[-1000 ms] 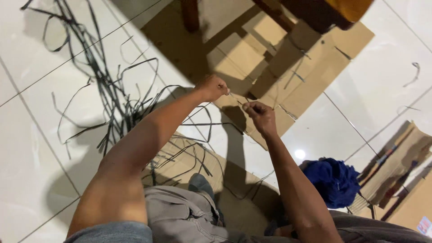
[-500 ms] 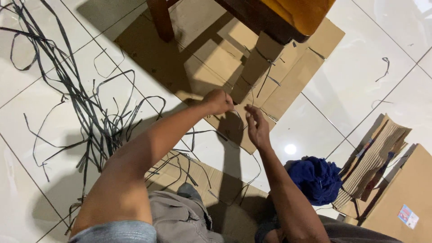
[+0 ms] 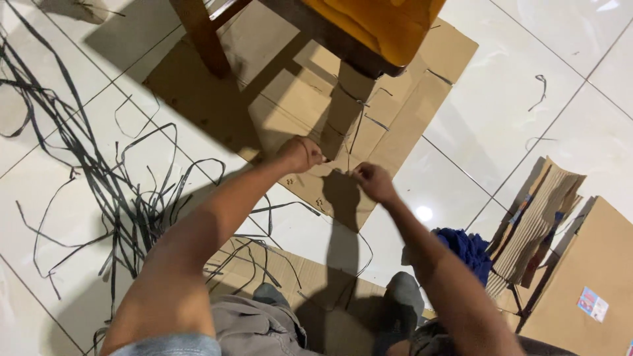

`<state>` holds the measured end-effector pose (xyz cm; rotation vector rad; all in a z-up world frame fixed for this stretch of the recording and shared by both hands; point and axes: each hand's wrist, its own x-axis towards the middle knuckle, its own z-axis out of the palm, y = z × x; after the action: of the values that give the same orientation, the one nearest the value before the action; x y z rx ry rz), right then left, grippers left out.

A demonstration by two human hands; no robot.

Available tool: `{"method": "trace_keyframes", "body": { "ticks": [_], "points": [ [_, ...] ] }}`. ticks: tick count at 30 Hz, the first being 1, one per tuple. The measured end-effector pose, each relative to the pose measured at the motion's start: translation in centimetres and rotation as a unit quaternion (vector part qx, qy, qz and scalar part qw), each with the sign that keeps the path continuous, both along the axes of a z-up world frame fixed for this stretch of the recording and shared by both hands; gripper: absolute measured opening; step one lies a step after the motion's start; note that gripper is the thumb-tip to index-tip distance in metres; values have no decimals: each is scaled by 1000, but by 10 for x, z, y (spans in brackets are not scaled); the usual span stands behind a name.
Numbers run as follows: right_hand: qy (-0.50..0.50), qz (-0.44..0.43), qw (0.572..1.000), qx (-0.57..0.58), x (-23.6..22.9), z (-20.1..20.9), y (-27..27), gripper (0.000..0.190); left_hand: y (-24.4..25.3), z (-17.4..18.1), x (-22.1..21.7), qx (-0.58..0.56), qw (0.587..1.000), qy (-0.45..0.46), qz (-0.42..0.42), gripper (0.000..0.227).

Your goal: Wrapping a wooden chair leg with cardboard and securing it with plastic ties.

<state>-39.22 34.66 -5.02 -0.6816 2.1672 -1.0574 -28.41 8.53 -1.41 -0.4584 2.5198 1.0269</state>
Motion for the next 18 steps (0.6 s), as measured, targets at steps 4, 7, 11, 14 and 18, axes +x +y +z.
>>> {"method": "trace_keyframes", "body": {
  "ticks": [4, 7, 11, 14, 18],
  "points": [
    [153, 139, 966, 154, -62, 56, 1, 27, -15, 31, -9, -39, 999, 25, 22, 31],
    [172, 184, 928, 274, -101, 92, 9, 30, -10, 63, -3, -58, 997, 52, 4, 34],
    [205, 170, 904, 335, -129, 96, 20, 27, -6, 53, -17, -101, 993, 59, 17, 39],
    [150, 119, 947, 260, -139, 71, 29, 31, -8, 30, -31, -99, 995, 22, -11, 43],
    [19, -17, 986, 165, -137, 0, 28, 37, -16, -51, -55, -106, 993, 24, 41, 39]
  ]
}}
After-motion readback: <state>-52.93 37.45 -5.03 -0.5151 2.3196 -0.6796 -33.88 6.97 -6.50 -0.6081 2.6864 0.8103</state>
